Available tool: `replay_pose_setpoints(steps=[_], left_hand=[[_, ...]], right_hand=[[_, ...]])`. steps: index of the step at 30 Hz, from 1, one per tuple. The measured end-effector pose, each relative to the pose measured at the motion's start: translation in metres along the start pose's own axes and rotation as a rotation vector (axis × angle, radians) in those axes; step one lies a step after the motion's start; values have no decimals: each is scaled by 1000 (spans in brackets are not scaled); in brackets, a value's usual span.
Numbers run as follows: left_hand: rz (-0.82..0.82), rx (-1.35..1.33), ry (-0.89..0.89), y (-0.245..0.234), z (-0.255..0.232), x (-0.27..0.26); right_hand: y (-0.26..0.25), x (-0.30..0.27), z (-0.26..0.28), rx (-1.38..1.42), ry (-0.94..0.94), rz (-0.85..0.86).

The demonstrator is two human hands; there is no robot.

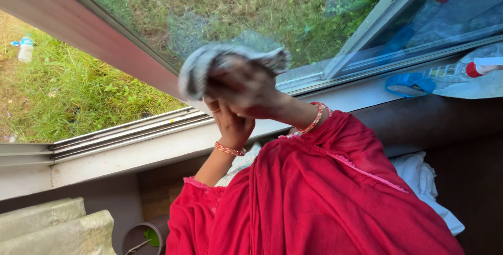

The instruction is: The person wipes the surface and frames of a glass window with a cloth.

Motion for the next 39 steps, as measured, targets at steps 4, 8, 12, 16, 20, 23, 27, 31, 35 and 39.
replay_pose_setpoints(steps=[4, 8, 12, 16, 20, 23, 27, 31, 35, 39], left_hand=[[23, -68, -11, -4, -20, 47], [-32, 120, 179, 6, -68, 72], [140, 148, 327, 42, -103, 59], [206, 136, 419, 76, -118, 32], [298, 119, 403, 96, -121, 3], [292, 60, 354, 91, -116, 2], [218, -96, 253, 66, -88, 16], [55, -39, 253, 36, -57, 27], [-7, -36, 237, 13, -38, 32], [70, -180, -42, -27, -8, 30]], right_hand=[[-44, -23, -13, -275, 86, -241], [-69, -75, -43, -282, 319, -464], [-74, -153, -67, -258, 522, -671], [-52, -225, -86, -263, 558, -795], [-27, -274, -89, -162, 722, -853], [-20, -261, -77, -85, 774, -834], [-23, -199, -65, -115, 531, -630], [-3, -128, -37, -538, 101, -350], [6, -84, -11, -437, -32, -298], [8, -65, -5, -53, 175, -245]])
Point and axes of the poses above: each hand's wrist, its own x-axis towards the middle knuckle, its own y-axis out of the palm, z = x × y, the point moved 7 cm from there along x, towards the middle knuckle, and after that the axes turned 13 degrees about x, right-handed, at the moved point
